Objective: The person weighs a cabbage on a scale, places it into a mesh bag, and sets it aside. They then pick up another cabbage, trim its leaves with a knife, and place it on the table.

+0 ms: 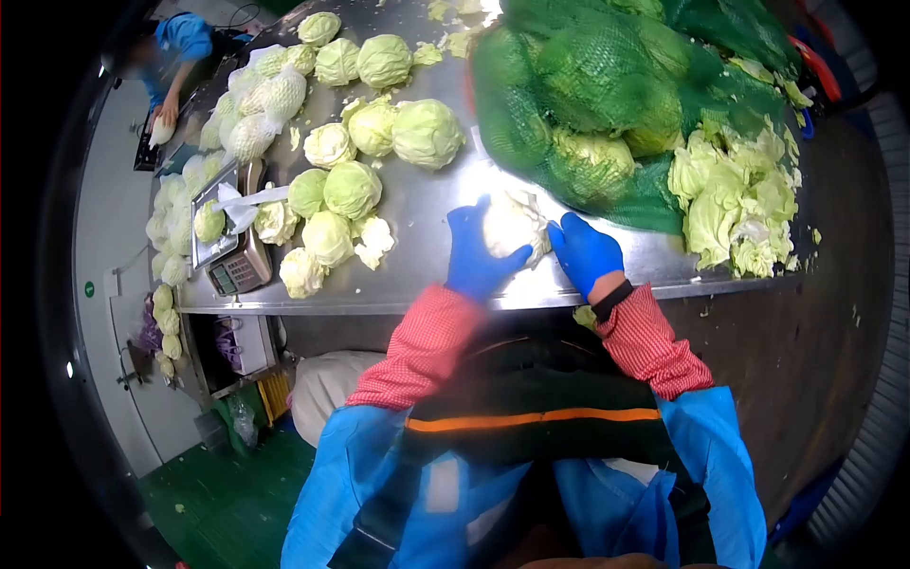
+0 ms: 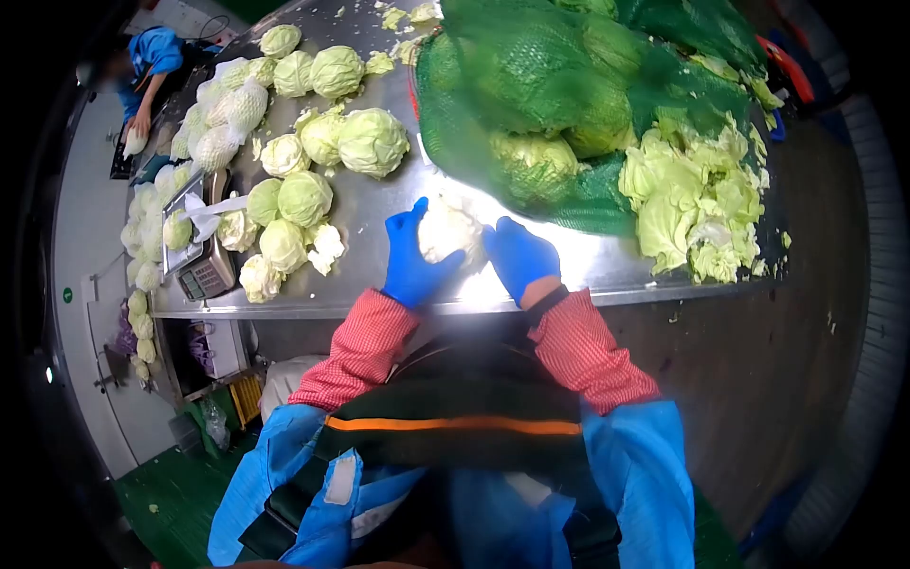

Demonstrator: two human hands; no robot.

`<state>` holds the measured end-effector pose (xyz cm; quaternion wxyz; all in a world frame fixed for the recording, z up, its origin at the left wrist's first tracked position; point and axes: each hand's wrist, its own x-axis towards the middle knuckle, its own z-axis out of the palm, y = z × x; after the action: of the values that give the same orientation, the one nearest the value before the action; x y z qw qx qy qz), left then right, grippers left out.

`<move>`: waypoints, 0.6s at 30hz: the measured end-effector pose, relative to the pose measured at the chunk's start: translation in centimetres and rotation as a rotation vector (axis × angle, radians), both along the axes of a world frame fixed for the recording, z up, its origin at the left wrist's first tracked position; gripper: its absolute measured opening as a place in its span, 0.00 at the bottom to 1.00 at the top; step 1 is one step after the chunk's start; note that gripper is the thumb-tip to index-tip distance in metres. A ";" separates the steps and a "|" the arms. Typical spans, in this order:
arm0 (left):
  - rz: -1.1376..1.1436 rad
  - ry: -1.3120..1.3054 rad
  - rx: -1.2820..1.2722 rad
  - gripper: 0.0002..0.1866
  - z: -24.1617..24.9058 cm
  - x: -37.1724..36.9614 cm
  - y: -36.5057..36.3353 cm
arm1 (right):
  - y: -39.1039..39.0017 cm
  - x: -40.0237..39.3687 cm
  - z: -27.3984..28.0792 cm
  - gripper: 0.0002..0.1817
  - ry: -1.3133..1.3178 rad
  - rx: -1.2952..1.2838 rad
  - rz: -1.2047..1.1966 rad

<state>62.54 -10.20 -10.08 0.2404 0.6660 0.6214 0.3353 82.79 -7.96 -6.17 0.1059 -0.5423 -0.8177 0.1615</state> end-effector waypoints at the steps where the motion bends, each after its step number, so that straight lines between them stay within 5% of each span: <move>1: -0.010 -0.031 0.026 0.55 -0.1 -0.6 -0.2 | -0.1 -0.4 -0.4 0.21 0.031 0.005 -0.111; 6: -0.074 -0.104 0.077 0.53 0.2 -1.7 -2.3 | 1.9 -3.3 -1.6 0.26 0.227 0.133 -0.048; 11: -0.013 -0.176 0.076 0.55 -1.9 -4.0 -5.4 | 6.0 -4.5 -4.8 0.14 0.160 0.026 -0.151; 13: 0.051 -0.295 0.073 0.55 -1.9 -4.2 -6.5 | 6.4 -5.1 -4.5 0.20 -0.019 -0.093 -0.157; 18: 0.281 -0.659 -0.175 0.55 -0.1 -3.6 -6.8 | 1.9 -5.1 -0.1 0.38 0.434 -0.037 -0.168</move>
<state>58.98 -17.02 -10.15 0.4352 0.4074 0.6224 0.5072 77.64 -6.08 -6.27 0.2824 -0.5628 -0.7247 0.2800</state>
